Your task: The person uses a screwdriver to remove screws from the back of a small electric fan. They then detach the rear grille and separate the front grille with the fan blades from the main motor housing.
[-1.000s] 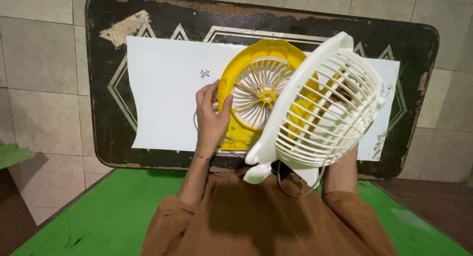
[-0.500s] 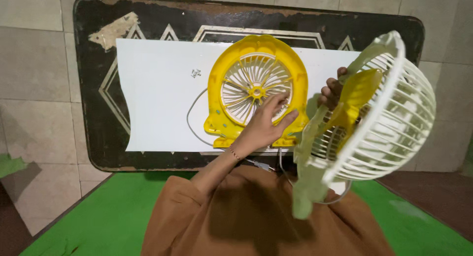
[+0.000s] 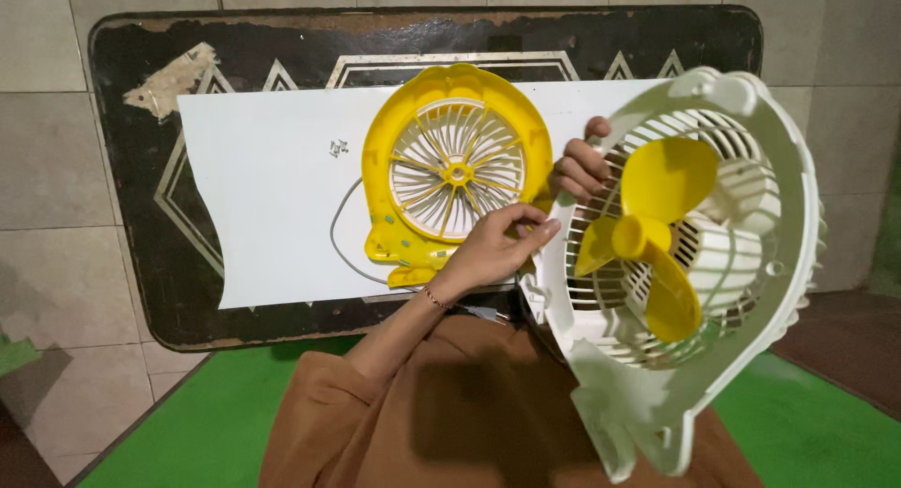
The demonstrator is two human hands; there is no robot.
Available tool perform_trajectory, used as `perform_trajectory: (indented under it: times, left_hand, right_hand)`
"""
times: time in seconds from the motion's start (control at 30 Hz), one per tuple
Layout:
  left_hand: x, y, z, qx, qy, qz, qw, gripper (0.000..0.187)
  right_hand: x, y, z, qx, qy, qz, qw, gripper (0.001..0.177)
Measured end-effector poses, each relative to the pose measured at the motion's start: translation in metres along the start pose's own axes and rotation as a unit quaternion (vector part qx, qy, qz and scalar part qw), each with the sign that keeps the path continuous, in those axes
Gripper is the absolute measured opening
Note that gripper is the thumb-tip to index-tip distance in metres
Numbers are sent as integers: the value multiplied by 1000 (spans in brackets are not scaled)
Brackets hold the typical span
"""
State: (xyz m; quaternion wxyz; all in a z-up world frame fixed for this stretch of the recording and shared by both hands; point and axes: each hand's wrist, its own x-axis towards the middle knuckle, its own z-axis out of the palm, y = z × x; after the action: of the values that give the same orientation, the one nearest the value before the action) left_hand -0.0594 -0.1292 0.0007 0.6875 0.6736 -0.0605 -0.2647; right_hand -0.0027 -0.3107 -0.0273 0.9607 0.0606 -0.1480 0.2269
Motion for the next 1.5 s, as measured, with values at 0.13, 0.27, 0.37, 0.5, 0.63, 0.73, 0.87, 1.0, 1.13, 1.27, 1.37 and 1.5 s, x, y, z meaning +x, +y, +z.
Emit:
perform_trajectory:
  times: [0.13, 0.27, 0.37, 0.5, 0.63, 0.73, 0.87, 1.0, 1.13, 1.27, 1.37, 1.5]
  left_hand:
    - [4, 10, -14, 18, -52, -25, 998, 44]
    - [-9, 20, -27, 70, -48, -29, 996, 37]
    - [-12, 17, -23, 1, -31, -40, 999, 32]
    - [-19, -4, -11, -183, 16, 23, 983, 24]
    - [-28, -20, -9, -205, 31, 40, 977, 19]
    - [-37, -18, -17, -209, 63, 53, 974, 15]
    - [-59, 0, -42, -215, 128, 83, 965, 15]
    - [-78, 16, -75, -188, 262, 53, 945, 14]
    - [-84, 24, -110, -85, 370, 62, 923, 15]
    - [-90, 29, -122, -34, 416, 53, 907, 14]
    - [-92, 32, -121, -19, 433, 53, 900, 14]
    - [-96, 42, -116, 25, 444, 29, 895, 14]
  right_hand:
    - [7, 6, -12, 22, -6, 18, 1000, 42]
    - [20, 23, -24, 39, -11, 22, 999, 41]
    - [21, 29, -22, 39, -13, 10, 999, 43]
    - [15, 30, -8, 23, -7, -1, 1000, 45]
    - [19, 37, 7, -10, 13, 0, 1000, 47]
    - [22, 35, 30, -54, 39, -11, 998, 48]
    - [31, 36, 70, -154, 101, -33, 982, 51]
    - [44, 43, 113, -336, 209, -49, 917, 53]
    - [53, 38, 138, -547, 282, -19, 788, 55]
    - [52, 44, 130, -731, 189, 29, 655, 62]
    - [46, 55, 119, -796, 182, 50, 575, 62]
    - [42, 61, 109, -785, 250, 54, 564, 55]
